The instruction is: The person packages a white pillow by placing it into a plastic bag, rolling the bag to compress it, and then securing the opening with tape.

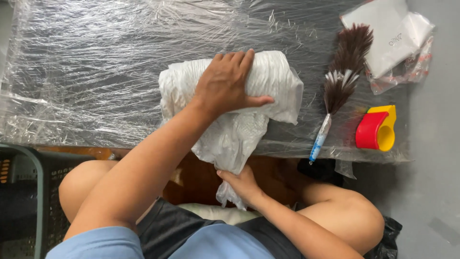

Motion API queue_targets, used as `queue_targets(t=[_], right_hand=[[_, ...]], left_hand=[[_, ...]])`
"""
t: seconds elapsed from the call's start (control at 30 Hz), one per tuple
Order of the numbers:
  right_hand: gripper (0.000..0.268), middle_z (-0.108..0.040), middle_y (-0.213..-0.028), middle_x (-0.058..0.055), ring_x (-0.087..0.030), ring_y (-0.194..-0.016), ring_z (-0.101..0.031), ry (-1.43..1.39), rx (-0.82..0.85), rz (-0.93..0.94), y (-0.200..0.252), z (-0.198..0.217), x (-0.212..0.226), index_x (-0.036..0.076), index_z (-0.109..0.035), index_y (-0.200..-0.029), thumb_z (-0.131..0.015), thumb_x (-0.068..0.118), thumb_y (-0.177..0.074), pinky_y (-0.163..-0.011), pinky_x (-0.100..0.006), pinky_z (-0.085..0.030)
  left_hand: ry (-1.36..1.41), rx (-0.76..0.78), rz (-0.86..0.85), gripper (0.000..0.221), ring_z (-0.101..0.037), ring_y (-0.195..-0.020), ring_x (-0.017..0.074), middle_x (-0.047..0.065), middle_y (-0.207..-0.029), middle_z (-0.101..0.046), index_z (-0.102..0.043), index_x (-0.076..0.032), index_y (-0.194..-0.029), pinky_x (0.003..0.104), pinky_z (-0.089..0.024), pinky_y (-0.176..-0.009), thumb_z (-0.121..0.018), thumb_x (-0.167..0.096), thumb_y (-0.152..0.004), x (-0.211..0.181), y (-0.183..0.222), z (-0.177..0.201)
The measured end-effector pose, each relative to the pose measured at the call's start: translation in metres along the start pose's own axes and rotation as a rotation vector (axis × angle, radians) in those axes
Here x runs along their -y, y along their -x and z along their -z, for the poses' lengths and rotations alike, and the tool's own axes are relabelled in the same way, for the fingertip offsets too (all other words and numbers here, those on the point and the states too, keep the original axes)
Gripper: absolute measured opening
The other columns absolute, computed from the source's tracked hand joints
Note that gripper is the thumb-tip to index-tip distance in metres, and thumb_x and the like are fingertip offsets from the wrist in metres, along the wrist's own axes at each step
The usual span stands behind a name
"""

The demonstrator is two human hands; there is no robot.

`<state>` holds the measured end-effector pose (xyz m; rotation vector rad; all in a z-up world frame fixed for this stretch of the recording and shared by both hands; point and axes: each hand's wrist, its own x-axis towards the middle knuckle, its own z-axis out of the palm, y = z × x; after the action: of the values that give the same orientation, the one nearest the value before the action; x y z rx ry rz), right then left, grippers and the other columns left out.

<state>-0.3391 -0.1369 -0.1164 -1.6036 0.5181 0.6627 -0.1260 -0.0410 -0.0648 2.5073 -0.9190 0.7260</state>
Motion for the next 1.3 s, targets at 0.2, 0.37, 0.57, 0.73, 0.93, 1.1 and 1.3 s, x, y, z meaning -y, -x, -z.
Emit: queue_targets(t=[0.2, 0.37, 0.57, 0.73, 0.93, 1.1, 1.3], right_hand=[[0.03, -0.08, -0.102, -0.007, -0.019, -0.102, -0.074, -0.033, -0.084, 0.001, -0.015, -0.008, -0.025, 0.008, -0.078, -0.104, -0.079, 0.02, -0.077, -0.089, -0.032, -0.057], [0.038, -0.078, -0.108, -0.007, -0.02, -0.107, -0.072, -0.022, -0.065, -0.044, -0.002, -0.008, 0.002, 0.009, -0.075, -0.113, -0.076, 0.021, -0.077, -0.094, -0.033, -0.056], [0.041, -0.078, -0.11, -0.007, -0.02, -0.108, -0.072, -0.022, -0.05, -0.099, 0.001, -0.006, 0.006, 0.01, -0.075, -0.117, -0.074, 0.022, -0.078, -0.094, -0.033, -0.055], [0.037, -0.078, -0.103, -0.008, -0.018, -0.102, -0.073, -0.038, -0.08, -0.077, -0.004, -0.008, -0.003, 0.007, -0.076, -0.11, -0.078, 0.02, -0.075, -0.087, -0.031, -0.056], [0.018, -0.077, -0.086, -0.004, -0.015, -0.086, -0.072, -0.016, -0.11, -0.03, -0.005, -0.007, -0.011, 0.008, -0.077, -0.089, -0.08, 0.018, -0.074, -0.077, -0.03, -0.056], [0.032, -0.077, -0.097, -0.009, -0.02, -0.096, -0.072, -0.12, -0.07, -0.062, 0.001, -0.007, 0.009, 0.005, -0.076, -0.104, -0.079, 0.016, -0.074, -0.085, -0.032, -0.057], [0.045, -0.078, -0.111, -0.01, -0.022, -0.108, -0.072, -0.065, -0.063, -0.146, 0.003, -0.006, 0.019, 0.007, -0.074, -0.117, -0.077, 0.018, -0.074, -0.094, -0.033, -0.055]], left_hand=[[-0.047, 0.108, -0.081, 0.085, -0.05, -0.055, 0.0153, 0.004, -0.074, -0.06, -0.059, -0.006, -0.094, 0.03, -0.041, -0.043, -0.045, -0.09, -0.095, 0.037, -0.032, -0.005], [-0.255, 0.226, -0.012, 0.088, -0.058, -0.095, 0.0288, 0.015, -0.112, -0.063, -0.055, -0.005, -0.128, 0.043, -0.048, -0.079, -0.029, -0.085, -0.102, 0.017, -0.035, -0.015], [-0.176, 0.348, 0.157, 0.107, -0.04, -0.143, 0.0396, 0.024, -0.152, -0.046, -0.032, -0.003, -0.156, 0.061, -0.028, -0.116, -0.016, -0.089, -0.095, -0.01, -0.018, 0.016], [-0.377, 0.09, -0.021, 0.117, -0.062, -0.125, 0.0382, 0.023, -0.138, -0.063, -0.054, 0.0, -0.142, 0.056, -0.046, -0.104, -0.027, -0.102, -0.091, 0.008, -0.006, 0.0], [-0.321, -0.022, -0.052, 0.107, -0.067, -0.085, 0.0282, 0.016, -0.103, -0.069, -0.057, 0.001, -0.127, 0.042, -0.055, -0.076, -0.029, -0.097, -0.097, 0.039, -0.024, -0.027], [-0.131, 0.039, -0.024, 0.08, -0.04, -0.049, 0.0135, 0.001, -0.065, -0.05, -0.052, -0.012, -0.085, 0.031, -0.032, -0.042, -0.026, -0.084, -0.105, 0.068, -0.042, -0.049], [-0.417, -0.055, 0.014, 0.074, -0.07, -0.075, 0.0266, 0.011, -0.09, -0.074, -0.066, -0.008, -0.113, 0.042, -0.057, -0.064, -0.031, -0.073, -0.11, 0.048, -0.045, -0.053]])
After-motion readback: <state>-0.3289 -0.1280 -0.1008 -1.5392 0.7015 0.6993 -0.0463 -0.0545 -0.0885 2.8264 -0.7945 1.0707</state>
